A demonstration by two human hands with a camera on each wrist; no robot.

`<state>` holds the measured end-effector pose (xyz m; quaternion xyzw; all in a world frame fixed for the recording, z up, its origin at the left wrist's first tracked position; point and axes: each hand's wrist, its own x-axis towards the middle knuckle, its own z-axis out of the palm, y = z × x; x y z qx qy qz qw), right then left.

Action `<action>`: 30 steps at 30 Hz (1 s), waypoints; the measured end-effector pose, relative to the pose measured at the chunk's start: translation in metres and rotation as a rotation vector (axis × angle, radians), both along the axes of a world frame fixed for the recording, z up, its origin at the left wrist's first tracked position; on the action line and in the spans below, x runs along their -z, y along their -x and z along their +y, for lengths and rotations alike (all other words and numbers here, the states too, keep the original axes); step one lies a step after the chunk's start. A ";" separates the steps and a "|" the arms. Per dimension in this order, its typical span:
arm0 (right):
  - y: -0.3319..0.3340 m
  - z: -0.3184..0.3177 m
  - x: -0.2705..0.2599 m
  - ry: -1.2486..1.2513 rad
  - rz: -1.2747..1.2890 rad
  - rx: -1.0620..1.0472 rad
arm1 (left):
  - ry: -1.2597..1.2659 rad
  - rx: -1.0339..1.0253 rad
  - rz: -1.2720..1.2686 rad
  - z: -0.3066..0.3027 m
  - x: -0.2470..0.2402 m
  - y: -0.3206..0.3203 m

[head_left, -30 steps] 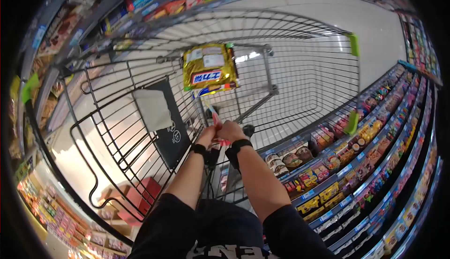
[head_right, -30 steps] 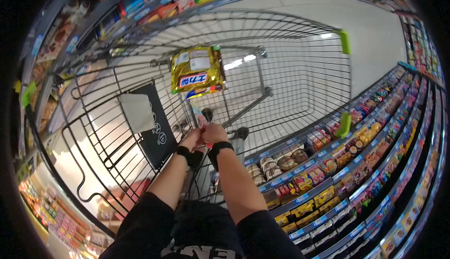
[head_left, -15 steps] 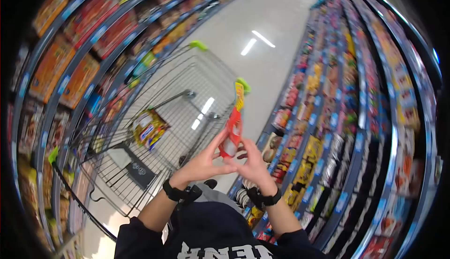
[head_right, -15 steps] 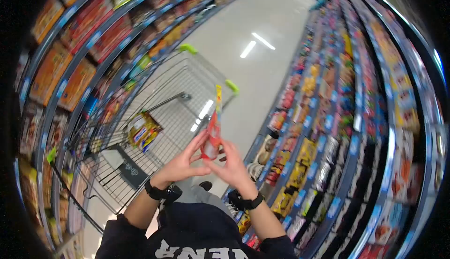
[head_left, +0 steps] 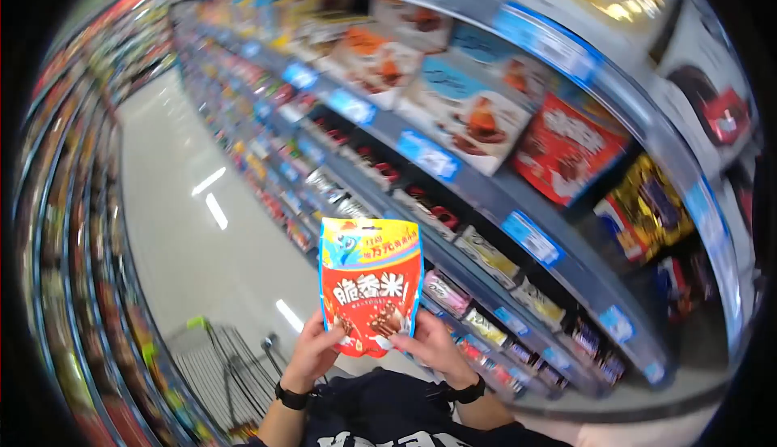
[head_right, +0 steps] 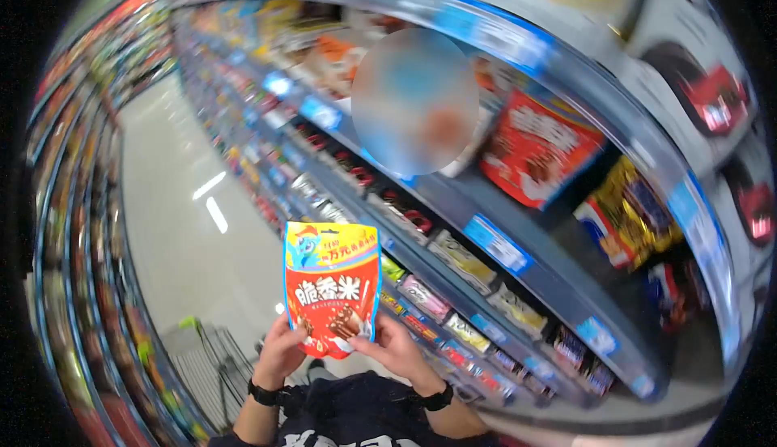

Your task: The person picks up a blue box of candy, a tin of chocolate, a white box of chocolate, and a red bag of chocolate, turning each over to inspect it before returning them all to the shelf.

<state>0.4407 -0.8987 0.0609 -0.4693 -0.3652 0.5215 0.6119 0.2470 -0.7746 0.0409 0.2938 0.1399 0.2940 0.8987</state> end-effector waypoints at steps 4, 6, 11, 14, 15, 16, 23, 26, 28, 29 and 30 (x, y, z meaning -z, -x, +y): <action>0.011 -0.010 -0.008 0.056 -0.092 0.196 | -0.389 0.237 0.391 0.030 -0.017 -0.020; 0.018 -0.015 -0.012 0.039 -0.212 0.277 | -0.460 0.232 0.335 0.036 -0.031 -0.034; 0.057 0.003 -0.030 -0.081 -0.094 0.587 | -0.533 0.334 0.219 0.058 -0.044 -0.046; 0.071 0.004 -0.023 0.007 -0.114 0.736 | -0.587 0.420 0.186 0.067 -0.044 -0.056; 0.075 0.003 -0.027 0.016 -0.092 0.751 | -0.580 0.444 0.148 0.069 -0.044 -0.059; 0.080 0.001 -0.030 0.031 -0.082 0.778 | -0.569 0.466 0.112 0.069 -0.044 -0.060; 0.097 -0.011 -0.038 -0.061 0.014 0.889 | -0.493 0.531 0.011 0.057 -0.047 -0.062; 0.093 -0.024 -0.034 -0.073 -0.076 0.875 | -0.569 0.513 0.017 0.047 -0.042 -0.063; 0.090 -0.031 -0.039 -0.076 -0.026 0.847 | -0.587 0.457 -0.013 0.037 -0.050 -0.065; 0.089 -0.031 -0.044 -0.075 -0.022 0.855 | -0.593 0.456 0.003 0.034 -0.054 -0.065; 0.086 -0.033 -0.045 -0.081 -0.019 0.851 | -0.596 0.458 0.024 0.029 -0.055 -0.065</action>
